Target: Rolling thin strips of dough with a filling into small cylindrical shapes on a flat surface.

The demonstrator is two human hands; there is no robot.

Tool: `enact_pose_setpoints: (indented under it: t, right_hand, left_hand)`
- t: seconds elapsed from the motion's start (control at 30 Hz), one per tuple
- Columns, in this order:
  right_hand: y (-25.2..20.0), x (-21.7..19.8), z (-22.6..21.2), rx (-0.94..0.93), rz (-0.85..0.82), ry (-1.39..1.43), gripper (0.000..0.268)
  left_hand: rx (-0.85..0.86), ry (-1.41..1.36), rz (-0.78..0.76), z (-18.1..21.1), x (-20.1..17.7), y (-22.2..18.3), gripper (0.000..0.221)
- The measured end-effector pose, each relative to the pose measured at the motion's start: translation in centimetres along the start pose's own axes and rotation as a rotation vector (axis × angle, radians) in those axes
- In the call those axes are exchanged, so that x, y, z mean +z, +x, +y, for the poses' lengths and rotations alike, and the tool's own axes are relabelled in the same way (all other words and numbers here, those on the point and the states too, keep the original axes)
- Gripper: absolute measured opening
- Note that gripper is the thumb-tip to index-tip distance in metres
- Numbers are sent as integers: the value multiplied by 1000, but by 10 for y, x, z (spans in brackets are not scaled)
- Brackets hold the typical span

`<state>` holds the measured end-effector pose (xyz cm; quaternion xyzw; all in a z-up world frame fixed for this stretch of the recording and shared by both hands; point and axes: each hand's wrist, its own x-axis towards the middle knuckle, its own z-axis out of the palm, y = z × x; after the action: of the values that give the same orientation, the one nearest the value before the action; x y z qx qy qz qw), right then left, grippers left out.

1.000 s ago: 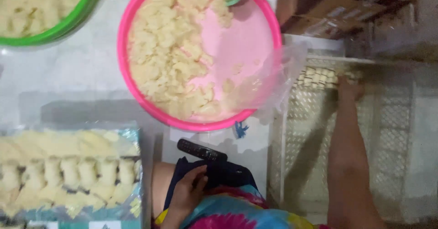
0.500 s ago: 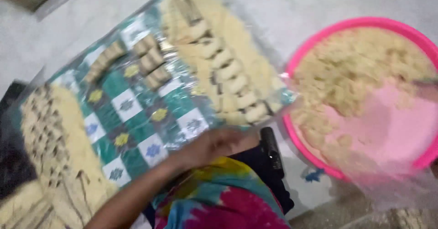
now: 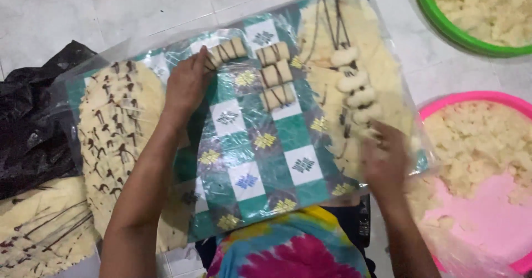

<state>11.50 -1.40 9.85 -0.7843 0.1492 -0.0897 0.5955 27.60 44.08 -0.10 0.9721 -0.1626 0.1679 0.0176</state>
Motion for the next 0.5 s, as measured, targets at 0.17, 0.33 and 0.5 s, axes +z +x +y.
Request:
enact_pose_setpoints:
  t: [0.17,0.33,0.5]
  right_hand:
    - [102,157,0,-355,-297,-841,48]
    - [149,217,7,-119,-320,-989,65]
    - [124,237,-19,-331,-181,-733,40]
  left_hand:
    - [-302,-438,-238,-18,-21,13,66]
    - [-482,-1140,-189,-26,-47,40,52]
    - [-265,-681,-372,25,-70,93,52]
